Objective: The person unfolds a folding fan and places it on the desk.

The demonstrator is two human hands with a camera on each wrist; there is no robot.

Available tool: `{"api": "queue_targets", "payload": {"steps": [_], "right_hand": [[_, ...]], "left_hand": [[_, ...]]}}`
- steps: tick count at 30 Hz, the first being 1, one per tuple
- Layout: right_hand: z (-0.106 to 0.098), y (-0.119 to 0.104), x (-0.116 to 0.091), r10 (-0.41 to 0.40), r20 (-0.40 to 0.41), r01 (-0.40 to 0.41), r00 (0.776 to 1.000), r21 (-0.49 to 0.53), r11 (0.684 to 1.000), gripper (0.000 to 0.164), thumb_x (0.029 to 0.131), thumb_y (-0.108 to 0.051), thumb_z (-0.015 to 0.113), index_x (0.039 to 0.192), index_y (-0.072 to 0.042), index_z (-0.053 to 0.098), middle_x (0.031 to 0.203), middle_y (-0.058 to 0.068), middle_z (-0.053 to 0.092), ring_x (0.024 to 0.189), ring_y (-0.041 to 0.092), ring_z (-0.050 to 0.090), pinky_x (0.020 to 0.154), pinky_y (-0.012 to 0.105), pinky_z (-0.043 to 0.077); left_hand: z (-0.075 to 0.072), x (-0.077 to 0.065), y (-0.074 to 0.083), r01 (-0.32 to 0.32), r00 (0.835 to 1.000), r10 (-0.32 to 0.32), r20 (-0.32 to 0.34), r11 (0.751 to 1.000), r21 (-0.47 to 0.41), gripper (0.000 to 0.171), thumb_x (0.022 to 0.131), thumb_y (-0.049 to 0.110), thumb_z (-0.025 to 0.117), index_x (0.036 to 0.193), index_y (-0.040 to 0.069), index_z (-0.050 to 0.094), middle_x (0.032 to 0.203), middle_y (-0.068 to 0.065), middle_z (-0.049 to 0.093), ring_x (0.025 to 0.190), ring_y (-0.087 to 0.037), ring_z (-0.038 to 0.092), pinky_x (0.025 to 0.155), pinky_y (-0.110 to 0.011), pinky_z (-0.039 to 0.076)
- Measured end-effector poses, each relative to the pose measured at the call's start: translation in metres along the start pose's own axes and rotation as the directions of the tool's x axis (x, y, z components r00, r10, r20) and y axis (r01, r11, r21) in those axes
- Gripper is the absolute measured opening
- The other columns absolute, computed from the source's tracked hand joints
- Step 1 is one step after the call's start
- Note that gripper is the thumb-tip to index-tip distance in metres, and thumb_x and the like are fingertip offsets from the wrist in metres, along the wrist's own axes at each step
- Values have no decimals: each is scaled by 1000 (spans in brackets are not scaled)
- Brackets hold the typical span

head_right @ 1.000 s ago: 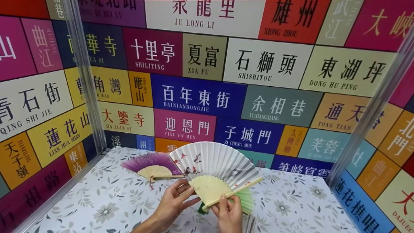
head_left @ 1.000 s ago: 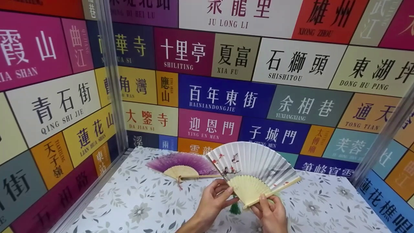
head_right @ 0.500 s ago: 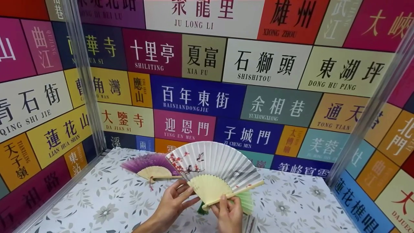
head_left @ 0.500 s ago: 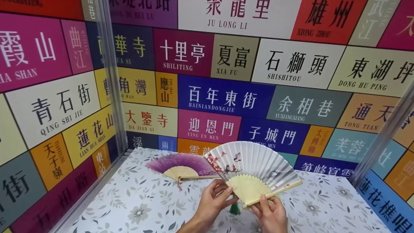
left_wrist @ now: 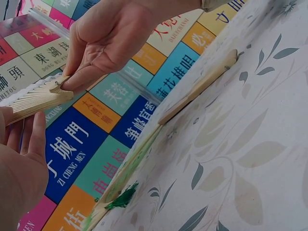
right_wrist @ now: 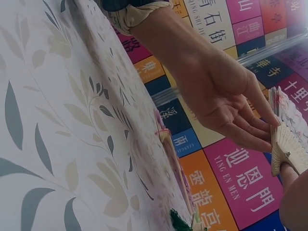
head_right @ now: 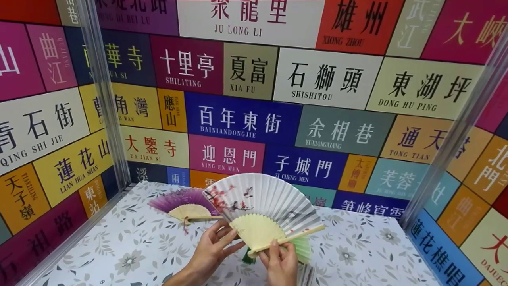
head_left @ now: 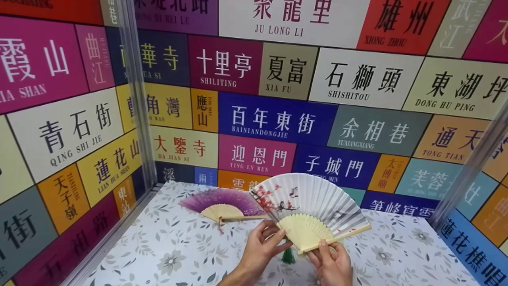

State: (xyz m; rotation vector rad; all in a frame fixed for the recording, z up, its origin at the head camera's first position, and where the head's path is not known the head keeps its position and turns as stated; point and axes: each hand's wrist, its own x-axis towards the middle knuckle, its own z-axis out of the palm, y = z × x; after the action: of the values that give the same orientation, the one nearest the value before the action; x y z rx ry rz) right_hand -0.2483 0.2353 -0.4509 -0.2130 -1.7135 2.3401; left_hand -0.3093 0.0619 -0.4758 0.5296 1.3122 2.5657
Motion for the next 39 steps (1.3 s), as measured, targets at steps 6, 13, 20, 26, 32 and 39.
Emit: {"api": "queue_targets", "payload": {"steps": [6, 13, 20, 26, 32, 39], "right_hand": [[-1, -1, 1, 23, -12, -23, 1000, 19, 1000, 43, 110, -18, 32, 141, 10, 20, 153, 41, 28, 137, 40, 40, 106, 36, 49], [0, -2, 0, 42, -12, -42, 999, 37, 998, 47, 110, -16, 34, 145, 10, 16, 154, 39, 27, 139, 41, 38, 107, 37, 47], [1, -2, 0, 38, -15, -37, 999, 58, 998, 45, 110, -16, 36, 144, 9, 18, 155, 38, 27, 139, 38, 39, 106, 33, 50], [0, -3, -1, 38, 2, -38, 999, 73, 997, 48, 110, -16, 35, 146, 9, 15, 156, 37, 26, 138, 35, 39, 107, 31, 49], [-1, -3, -1, 39, 19, -41, 999, 96, 994, 50, 110, -15, 33, 148, 9, 12, 156, 37, 23, 138, 34, 37, 109, 32, 47], [-1, -2, 0, 43, 4, -43, 999, 103, 994, 47, 110, -15, 33, 145, 9, 14, 155, 38, 24, 137, 34, 40, 108, 32, 48]], "left_hand": [[0, 0, -1, 1, 1000, -1, -9, 1000, -5, 38, 96, 17, 69, 126, 0, 52, 119, -15, 66, 111, -26, 67, 97, -49, 59], [1, 0, 0, -5, 1000, 5, -26, 1000, -16, 37, 96, 16, 70, 125, 0, 52, 119, -15, 66, 111, -27, 67, 97, -50, 59], [2, 0, 0, -6, 999, 5, -54, 1000, -10, 38, 95, 16, 70, 124, -1, 52, 117, -15, 66, 110, -26, 67, 96, -49, 60], [3, 0, 2, -14, 998, 13, -57, 1000, -24, 44, 95, 15, 71, 130, -1, 51, 121, -16, 65, 112, -26, 67, 96, -48, 60], [2, 0, 1, -35, 999, 34, -25, 999, -4, 44, 96, 15, 69, 134, -2, 51, 123, -17, 65, 113, -26, 67, 97, -47, 59], [1, 0, 0, -44, 999, 44, -24, 999, 8, 43, 97, 15, 69, 133, -2, 54, 124, -18, 65, 114, -27, 67, 97, -46, 59]]}}
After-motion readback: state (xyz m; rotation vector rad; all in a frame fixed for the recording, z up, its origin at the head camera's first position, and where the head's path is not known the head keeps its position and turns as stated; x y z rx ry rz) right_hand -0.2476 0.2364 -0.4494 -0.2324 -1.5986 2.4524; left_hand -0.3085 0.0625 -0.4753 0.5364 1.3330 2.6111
